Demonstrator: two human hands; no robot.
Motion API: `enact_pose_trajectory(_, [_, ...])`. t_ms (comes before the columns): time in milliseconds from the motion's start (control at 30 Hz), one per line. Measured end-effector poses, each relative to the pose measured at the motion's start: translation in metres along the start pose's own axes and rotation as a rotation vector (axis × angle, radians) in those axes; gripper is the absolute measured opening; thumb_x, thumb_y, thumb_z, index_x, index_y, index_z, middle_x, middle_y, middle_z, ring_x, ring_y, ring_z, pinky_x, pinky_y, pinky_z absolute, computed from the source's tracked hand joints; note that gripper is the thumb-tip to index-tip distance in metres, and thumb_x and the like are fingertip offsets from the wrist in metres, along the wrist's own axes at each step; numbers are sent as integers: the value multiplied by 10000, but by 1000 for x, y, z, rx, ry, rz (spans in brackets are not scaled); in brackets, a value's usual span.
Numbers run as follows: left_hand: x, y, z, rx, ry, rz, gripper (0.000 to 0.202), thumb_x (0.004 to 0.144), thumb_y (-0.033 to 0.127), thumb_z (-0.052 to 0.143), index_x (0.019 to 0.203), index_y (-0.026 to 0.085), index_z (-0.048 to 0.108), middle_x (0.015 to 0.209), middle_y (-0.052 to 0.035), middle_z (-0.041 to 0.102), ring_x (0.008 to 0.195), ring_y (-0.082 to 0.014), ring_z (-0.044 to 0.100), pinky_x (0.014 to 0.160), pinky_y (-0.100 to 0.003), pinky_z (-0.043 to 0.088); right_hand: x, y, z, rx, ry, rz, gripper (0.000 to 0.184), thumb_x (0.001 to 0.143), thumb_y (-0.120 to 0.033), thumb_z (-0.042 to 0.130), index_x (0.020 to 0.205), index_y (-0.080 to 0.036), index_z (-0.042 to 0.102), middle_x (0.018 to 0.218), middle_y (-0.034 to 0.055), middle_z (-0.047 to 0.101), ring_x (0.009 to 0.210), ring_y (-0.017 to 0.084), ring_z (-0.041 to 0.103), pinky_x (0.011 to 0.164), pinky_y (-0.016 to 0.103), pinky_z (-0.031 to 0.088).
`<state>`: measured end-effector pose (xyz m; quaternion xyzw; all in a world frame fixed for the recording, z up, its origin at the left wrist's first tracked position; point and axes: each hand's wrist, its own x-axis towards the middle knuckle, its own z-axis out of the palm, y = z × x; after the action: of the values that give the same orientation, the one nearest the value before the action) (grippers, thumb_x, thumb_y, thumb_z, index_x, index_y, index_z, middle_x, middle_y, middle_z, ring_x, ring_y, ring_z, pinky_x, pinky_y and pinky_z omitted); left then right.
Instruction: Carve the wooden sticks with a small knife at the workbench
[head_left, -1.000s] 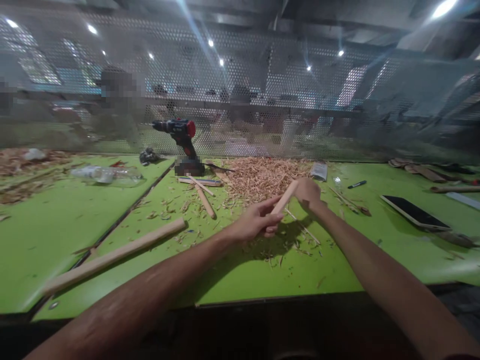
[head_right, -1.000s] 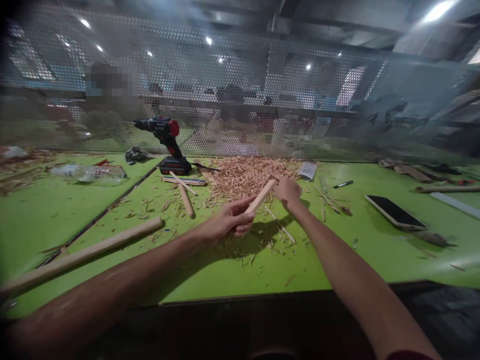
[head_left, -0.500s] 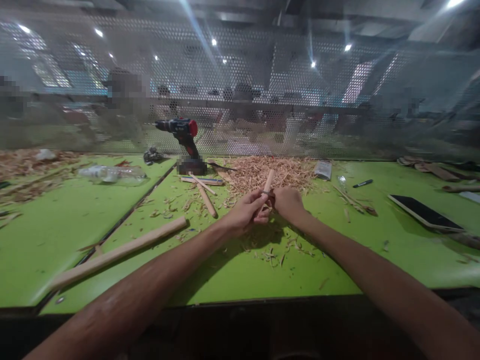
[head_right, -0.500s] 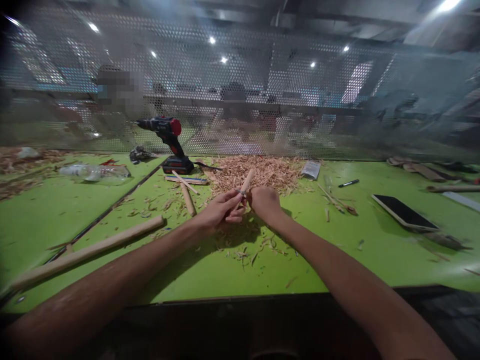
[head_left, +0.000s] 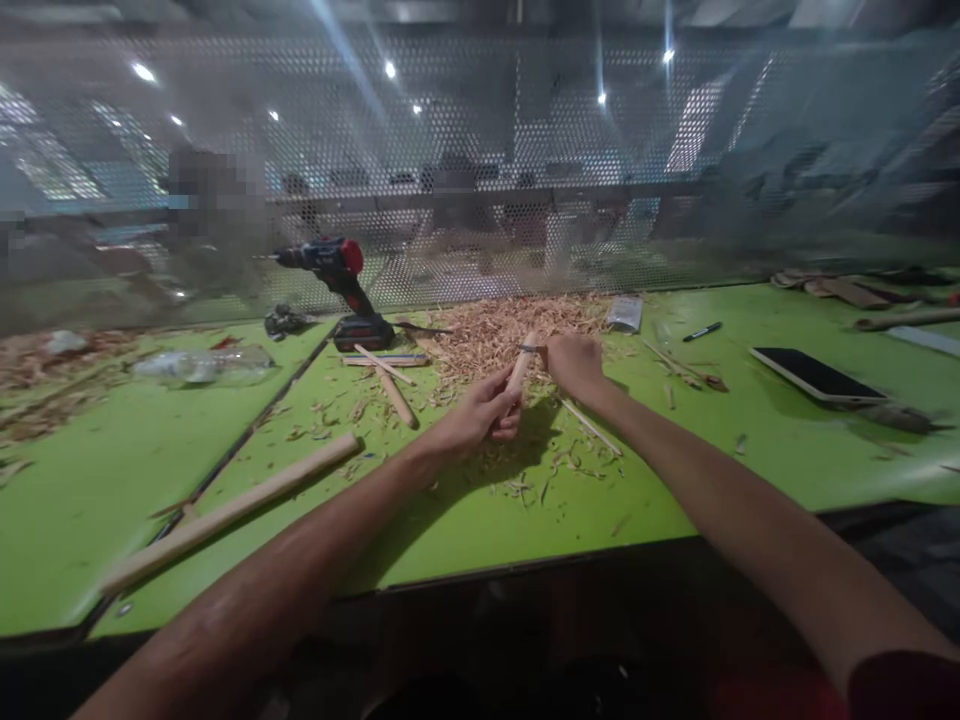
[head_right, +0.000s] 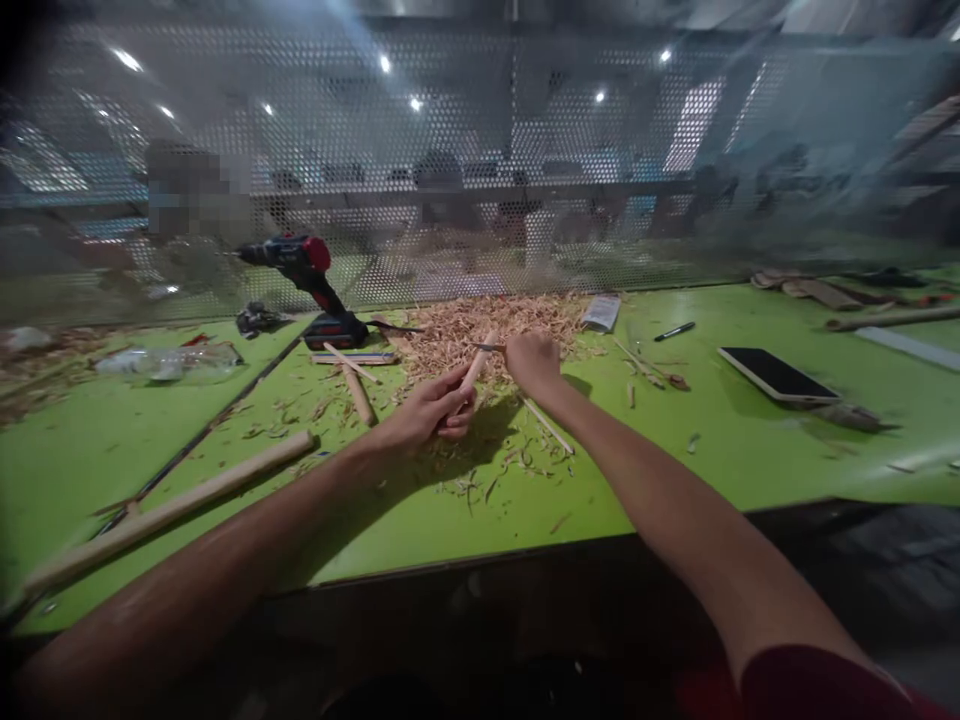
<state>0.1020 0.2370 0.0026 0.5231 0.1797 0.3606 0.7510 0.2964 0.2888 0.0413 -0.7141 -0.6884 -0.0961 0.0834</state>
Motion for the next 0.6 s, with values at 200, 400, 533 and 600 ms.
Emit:
enact_pose_trajectory(200, [-2,-1,-11,12,-26,2,475,937,180,605,1396,216,486,811,14,489,551,-44,435,448,-135,358,12,28,-1,17,7,131,379,971,-212,432,1115,-2,712,1040,258,717,971,257,679,789,290,465])
enact_pose_trajectory(400, [2,1,-10,-61,57,41,407,890,198,674,1271,172,532,785,27,478,555,-39,450,454,-123,358,-6,-2,0,38,-14,-66,401,985,-319,422,1061,-109,755,1012,174,747,925,223,676,774,273,461])
enact_pose_trajectory(533, [4,4,-11,-45,46,60,307,870,250,712,1119,155,558,725,49,454,527,-30,427,454,-120,354,-22,-30,7,16,-53,-162,363,958,-343,468,1005,-153,774,963,164,758,886,251,695,745,303,484])
enact_pose_trajectory(600, [4,5,-11,-29,36,71,297,876,260,707,1113,155,561,707,54,447,519,-31,425,453,-122,355,-27,-36,7,7,-73,-190,316,942,-317,500,977,-168,777,935,145,762,868,249,703,737,301,492])
